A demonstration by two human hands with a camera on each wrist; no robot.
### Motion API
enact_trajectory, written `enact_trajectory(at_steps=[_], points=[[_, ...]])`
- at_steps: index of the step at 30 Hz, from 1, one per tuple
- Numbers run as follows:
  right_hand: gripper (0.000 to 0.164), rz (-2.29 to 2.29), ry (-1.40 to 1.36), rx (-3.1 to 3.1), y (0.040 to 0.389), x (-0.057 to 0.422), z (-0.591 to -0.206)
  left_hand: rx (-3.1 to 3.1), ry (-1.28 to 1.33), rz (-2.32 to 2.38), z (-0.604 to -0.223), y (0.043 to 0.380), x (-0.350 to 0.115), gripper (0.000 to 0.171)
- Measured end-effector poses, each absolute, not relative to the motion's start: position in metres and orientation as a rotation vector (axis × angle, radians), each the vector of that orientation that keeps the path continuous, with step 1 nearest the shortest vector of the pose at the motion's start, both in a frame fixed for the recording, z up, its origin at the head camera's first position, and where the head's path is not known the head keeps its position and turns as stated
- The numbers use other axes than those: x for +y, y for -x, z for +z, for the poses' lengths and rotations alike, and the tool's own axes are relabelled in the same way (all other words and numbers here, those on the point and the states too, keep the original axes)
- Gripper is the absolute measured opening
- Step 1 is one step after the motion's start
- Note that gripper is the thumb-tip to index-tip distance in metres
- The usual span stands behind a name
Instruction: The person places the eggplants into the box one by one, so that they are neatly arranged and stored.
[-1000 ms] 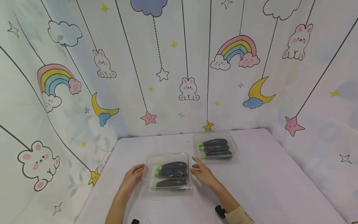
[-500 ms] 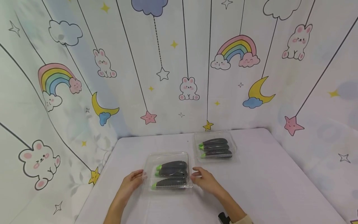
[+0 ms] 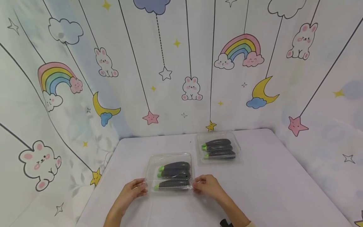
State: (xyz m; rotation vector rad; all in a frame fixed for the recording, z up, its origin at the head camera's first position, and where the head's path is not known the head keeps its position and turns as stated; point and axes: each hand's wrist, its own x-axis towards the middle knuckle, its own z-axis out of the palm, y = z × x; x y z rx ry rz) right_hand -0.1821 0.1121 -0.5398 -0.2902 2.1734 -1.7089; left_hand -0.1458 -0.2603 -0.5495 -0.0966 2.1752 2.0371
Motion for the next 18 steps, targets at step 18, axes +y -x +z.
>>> enact_trajectory(at_steps=[18], points=[[0.034, -1.901, 0.12, 1.787, 0.193, 0.112, -0.552, 1.966, 0.147, 2.109, -0.555, 0.145, -0.262, 0.029]])
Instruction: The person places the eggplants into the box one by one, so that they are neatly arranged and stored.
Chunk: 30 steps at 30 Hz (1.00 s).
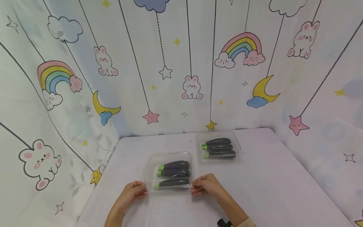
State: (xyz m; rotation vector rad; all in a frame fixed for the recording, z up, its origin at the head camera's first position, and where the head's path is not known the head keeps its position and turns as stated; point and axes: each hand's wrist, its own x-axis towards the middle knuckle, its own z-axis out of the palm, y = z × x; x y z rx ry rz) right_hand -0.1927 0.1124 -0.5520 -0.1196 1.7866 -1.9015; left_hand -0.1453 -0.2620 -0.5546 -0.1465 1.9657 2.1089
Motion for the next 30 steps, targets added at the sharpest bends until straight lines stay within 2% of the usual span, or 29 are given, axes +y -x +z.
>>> enact_trajectory(at_steps=[12, 18, 30], points=[[0.025, -1.94, 0.162, 1.737, 0.1949, 0.1088, -0.5575, 1.941, 0.204, 2.13, -0.5554, 0.1455, -0.2651, 0.022], [0.023, -1.94, 0.177, 1.744, 0.1941, 0.1068, -0.559, 1.955, 0.2, 2.131, -0.5591, 0.146, -0.2663, 0.013], [0.032, -1.87, 0.209, 1.908, 0.1885, 0.1083, -0.5515, 1.969, 0.147, 2.088, -0.5541, 0.1434, -0.2691, 0.025]])
